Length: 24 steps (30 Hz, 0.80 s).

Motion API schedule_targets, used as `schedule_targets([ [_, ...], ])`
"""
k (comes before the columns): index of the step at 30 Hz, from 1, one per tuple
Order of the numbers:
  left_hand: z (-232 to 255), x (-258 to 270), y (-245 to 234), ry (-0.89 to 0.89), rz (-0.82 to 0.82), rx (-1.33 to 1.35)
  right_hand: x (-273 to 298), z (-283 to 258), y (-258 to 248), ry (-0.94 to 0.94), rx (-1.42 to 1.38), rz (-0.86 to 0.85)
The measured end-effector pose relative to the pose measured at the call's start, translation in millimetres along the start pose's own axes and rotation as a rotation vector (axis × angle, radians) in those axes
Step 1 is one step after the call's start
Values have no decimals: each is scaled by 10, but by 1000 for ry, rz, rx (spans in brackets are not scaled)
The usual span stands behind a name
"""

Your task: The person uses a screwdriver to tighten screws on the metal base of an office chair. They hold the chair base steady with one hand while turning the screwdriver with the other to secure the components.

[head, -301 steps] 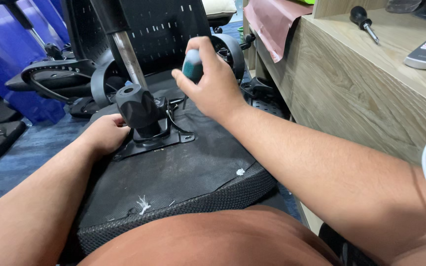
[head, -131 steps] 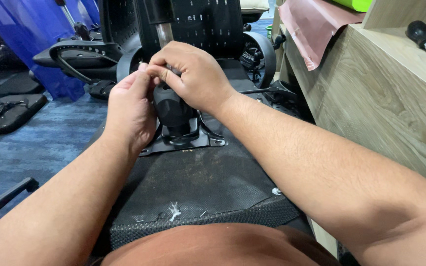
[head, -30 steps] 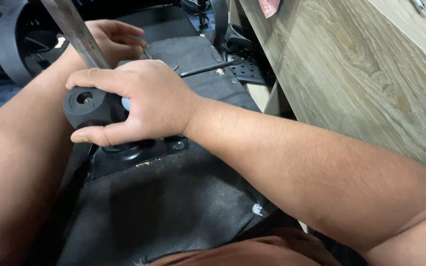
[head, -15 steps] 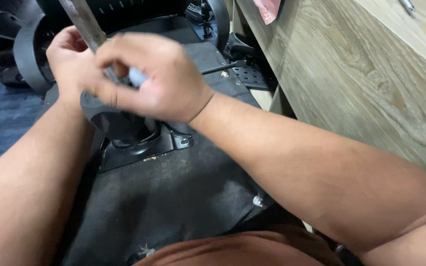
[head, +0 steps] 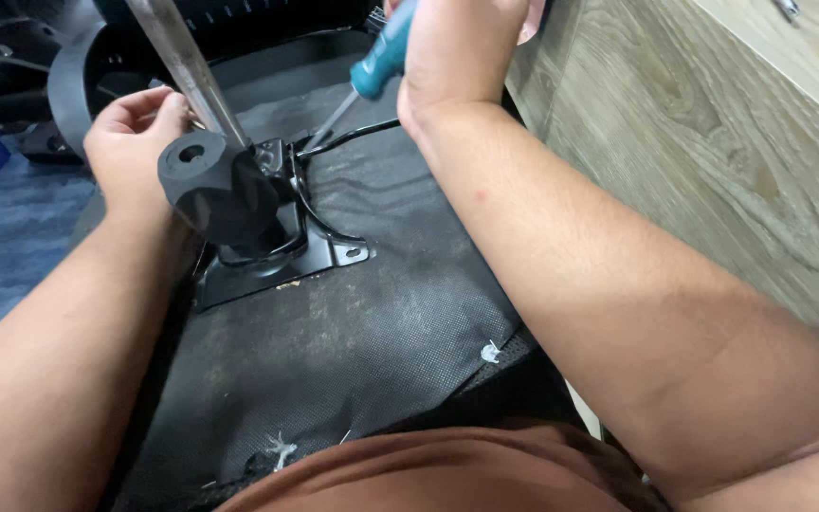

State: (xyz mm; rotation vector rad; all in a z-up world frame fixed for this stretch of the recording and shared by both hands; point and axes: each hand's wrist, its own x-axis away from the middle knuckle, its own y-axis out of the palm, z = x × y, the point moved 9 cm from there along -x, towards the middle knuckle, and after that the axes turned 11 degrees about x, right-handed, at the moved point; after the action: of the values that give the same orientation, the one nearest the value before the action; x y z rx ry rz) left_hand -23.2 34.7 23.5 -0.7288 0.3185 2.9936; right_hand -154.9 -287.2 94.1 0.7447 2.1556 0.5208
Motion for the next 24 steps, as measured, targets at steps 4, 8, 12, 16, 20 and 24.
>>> schedule_targets([
  [4,-116,-26,-212,-148,-65,-68,155,13,-55,-3,80,-7],
  [8,-218,59,-307,-361,-140,-479,187,20,-16,22,122,-37],
  [12,-170,121,-261,-396,-175,-572,224,16,-21,17,143,-44],
  [16,-205,86,-289,-435,-154,-474,278,-13,21,-22,178,-53],
  [20,-252,15,-406,-427,-113,-422,429,5,228,-10,202,-199],
  [24,-214,62,-424,-386,-90,-407,631,-213,427,-296,634,-276],
])
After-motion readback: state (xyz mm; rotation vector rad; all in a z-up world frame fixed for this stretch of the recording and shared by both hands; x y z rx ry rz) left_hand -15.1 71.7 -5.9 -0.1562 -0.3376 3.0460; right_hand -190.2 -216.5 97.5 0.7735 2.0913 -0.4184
